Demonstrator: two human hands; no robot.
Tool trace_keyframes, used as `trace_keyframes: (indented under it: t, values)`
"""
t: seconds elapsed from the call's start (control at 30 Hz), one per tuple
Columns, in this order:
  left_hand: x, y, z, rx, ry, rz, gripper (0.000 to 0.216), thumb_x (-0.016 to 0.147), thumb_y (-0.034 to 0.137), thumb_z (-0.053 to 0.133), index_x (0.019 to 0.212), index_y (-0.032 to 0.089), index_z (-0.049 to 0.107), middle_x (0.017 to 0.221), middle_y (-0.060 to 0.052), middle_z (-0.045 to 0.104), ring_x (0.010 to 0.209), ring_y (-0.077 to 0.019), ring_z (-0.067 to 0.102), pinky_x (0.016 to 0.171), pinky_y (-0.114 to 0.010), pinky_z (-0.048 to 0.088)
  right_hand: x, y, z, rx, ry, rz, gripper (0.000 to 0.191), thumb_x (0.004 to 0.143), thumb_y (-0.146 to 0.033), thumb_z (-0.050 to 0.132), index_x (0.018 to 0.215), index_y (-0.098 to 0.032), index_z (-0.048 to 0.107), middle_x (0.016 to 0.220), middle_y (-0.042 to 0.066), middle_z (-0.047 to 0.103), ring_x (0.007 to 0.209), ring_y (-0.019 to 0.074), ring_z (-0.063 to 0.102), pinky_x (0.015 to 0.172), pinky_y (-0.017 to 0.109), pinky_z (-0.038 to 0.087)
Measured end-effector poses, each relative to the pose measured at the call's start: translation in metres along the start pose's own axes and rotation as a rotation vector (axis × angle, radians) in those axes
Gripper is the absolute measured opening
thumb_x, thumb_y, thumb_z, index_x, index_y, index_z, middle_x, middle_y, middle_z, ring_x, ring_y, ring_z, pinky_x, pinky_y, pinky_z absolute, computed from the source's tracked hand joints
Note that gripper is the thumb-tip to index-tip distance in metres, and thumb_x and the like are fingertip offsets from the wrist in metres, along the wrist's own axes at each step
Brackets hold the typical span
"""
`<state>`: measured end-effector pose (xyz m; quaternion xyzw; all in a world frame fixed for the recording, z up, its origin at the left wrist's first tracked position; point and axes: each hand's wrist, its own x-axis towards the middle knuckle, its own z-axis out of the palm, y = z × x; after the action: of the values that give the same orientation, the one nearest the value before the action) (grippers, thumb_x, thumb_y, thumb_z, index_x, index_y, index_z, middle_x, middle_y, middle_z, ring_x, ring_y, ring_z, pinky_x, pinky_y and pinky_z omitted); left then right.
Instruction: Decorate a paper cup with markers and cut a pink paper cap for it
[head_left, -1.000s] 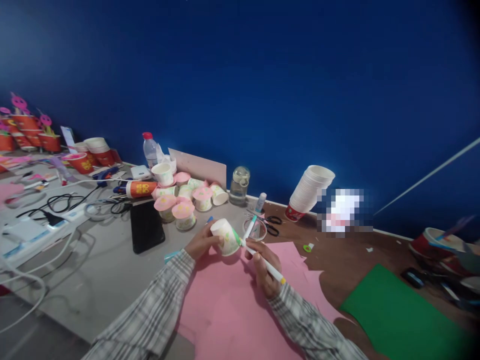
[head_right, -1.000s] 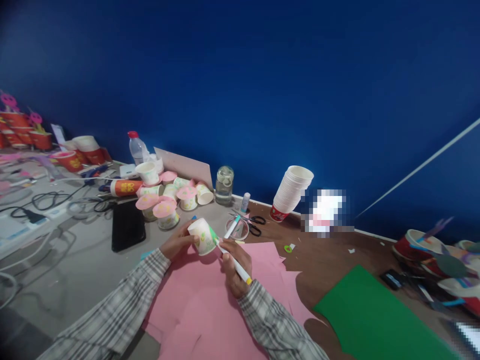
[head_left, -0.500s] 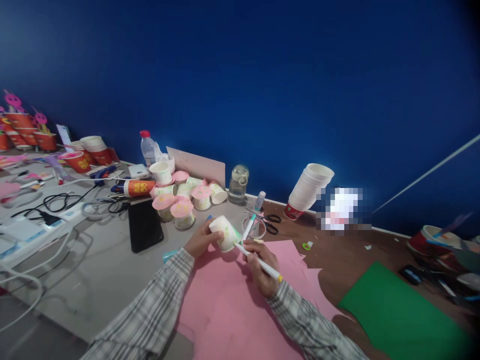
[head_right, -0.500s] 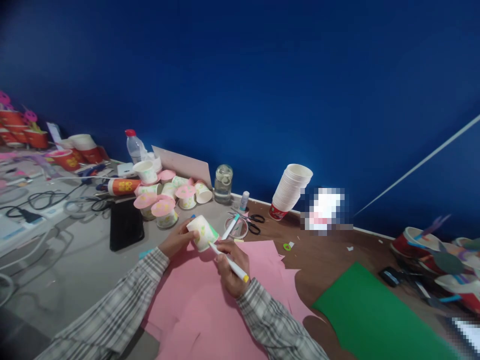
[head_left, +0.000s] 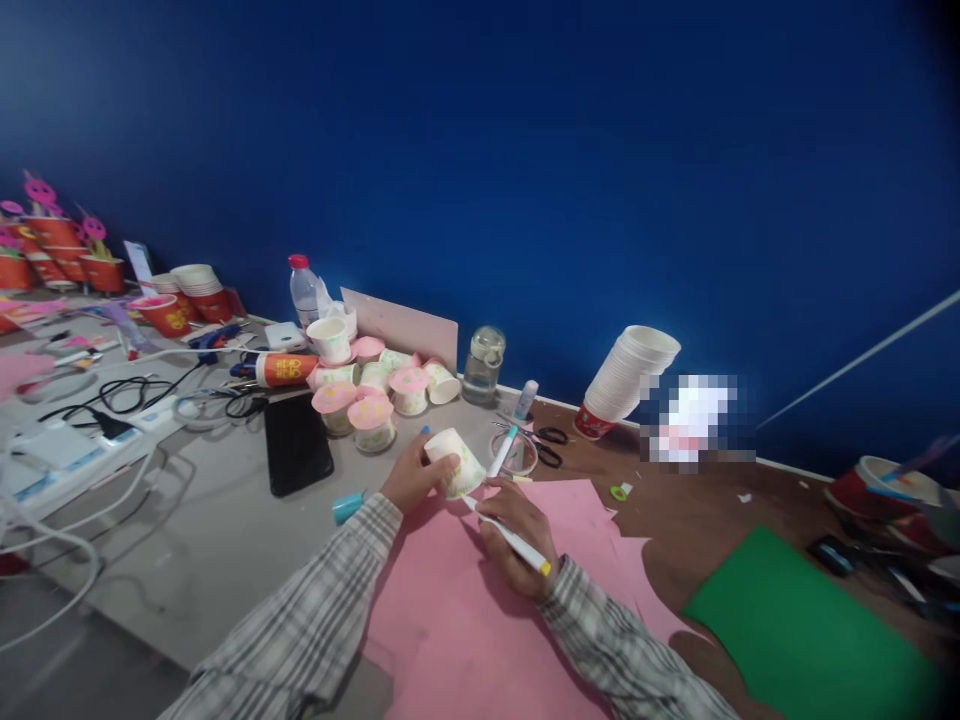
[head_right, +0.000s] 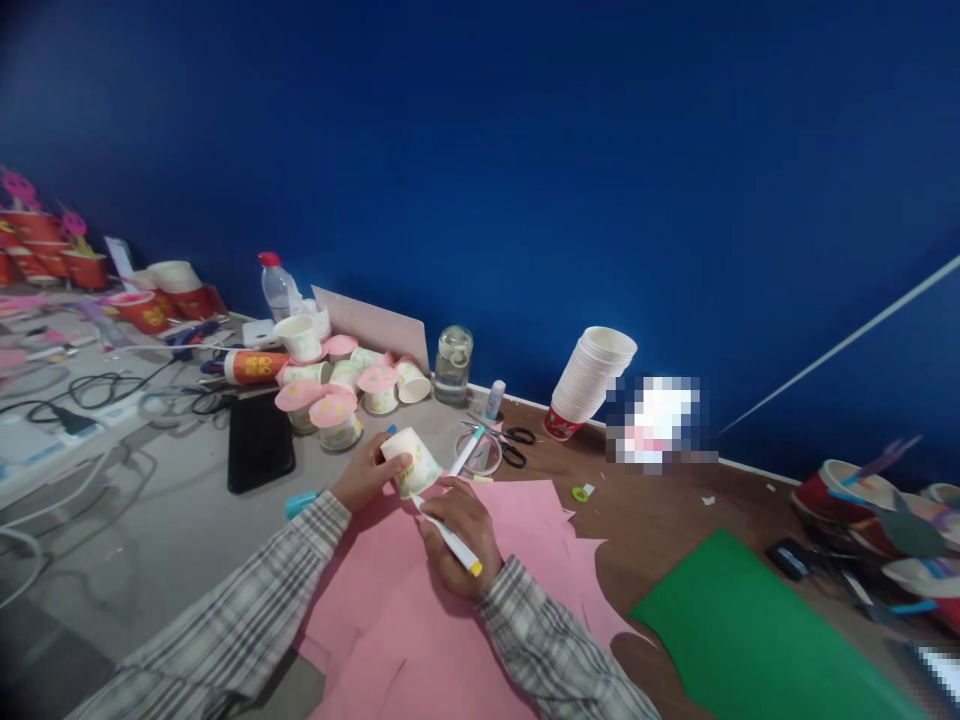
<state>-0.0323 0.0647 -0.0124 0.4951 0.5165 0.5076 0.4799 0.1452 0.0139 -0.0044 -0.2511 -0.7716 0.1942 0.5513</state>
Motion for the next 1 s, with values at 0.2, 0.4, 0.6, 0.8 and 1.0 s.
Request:
trace_keyframes:
  t: [0.2, 0.4, 0.6, 0.8, 1.0]
  values:
    - [0.001, -0.003, -0.003, 0.018, -0.011, 0.007, 0.039, 0.050, 0.043, 0.071, 0.074, 0.017, 0.056, 0.059, 0.003, 0.055, 0.058, -0.0162, 0.050, 0.051, -0.028, 0.039, -0.004, 0.000, -0.002, -0.123, 0.113, 0.178, 0.013, 0.074, -0.019, 0.053, 0.083, -0.021, 0.062, 0.073, 0.003, 0.066, 0.072, 0.0230, 0.064, 0.075, 0.040, 0.051]
    - [0.004, -0.005, -0.008, -0.033, -0.102, 0.001, 0.043, 0.048, 0.046, 0.071, 0.078, 0.018, 0.057, 0.064, 0.002, 0.056, 0.063, -0.0181, 0.051, 0.055, -0.029, 0.040, -0.007, 0.009, -0.002, -0.005, 0.262, 0.449, 0.015, 0.074, -0.027, 0.051, 0.079, -0.019, 0.063, 0.059, -0.001, 0.062, 0.043, 0.0148, 0.056, 0.040, 0.024, 0.046]
    - [0.002, -0.003, -0.012, -0.093, -0.195, -0.005, 0.051, 0.049, 0.046, 0.072, 0.089, 0.018, 0.057, 0.069, 0.000, 0.057, 0.067, -0.0193, 0.051, 0.056, -0.029, 0.041, -0.008, 0.014, 0.000, 0.122, 0.270, 0.528, 0.013, 0.072, -0.027, 0.054, 0.075, -0.018, 0.063, 0.049, -0.003, 0.058, 0.038, 0.0132, 0.052, 0.036, 0.021, 0.042]
    - [0.002, -0.003, -0.013, -0.133, -0.259, 0.006, 0.050, 0.051, 0.043, 0.073, 0.091, 0.019, 0.057, 0.070, 0.000, 0.057, 0.066, -0.0181, 0.051, 0.057, -0.028, 0.041, -0.007, 0.012, -0.001, 0.096, 0.246, 0.507, 0.013, 0.072, -0.026, 0.054, 0.075, -0.018, 0.063, 0.051, -0.003, 0.060, 0.036, 0.0127, 0.053, 0.036, 0.021, 0.042]
    - [0.002, -0.004, -0.014, -0.146, -0.279, 0.009, 0.050, 0.052, 0.040, 0.073, 0.095, 0.019, 0.057, 0.074, -0.001, 0.058, 0.070, -0.0187, 0.051, 0.060, -0.029, 0.042, -0.004, 0.010, -0.001, 0.072, 0.218, 0.476, 0.012, 0.072, -0.026, 0.054, 0.075, -0.018, 0.063, 0.051, -0.002, 0.061, 0.036, 0.0130, 0.053, 0.036, 0.021, 0.042]
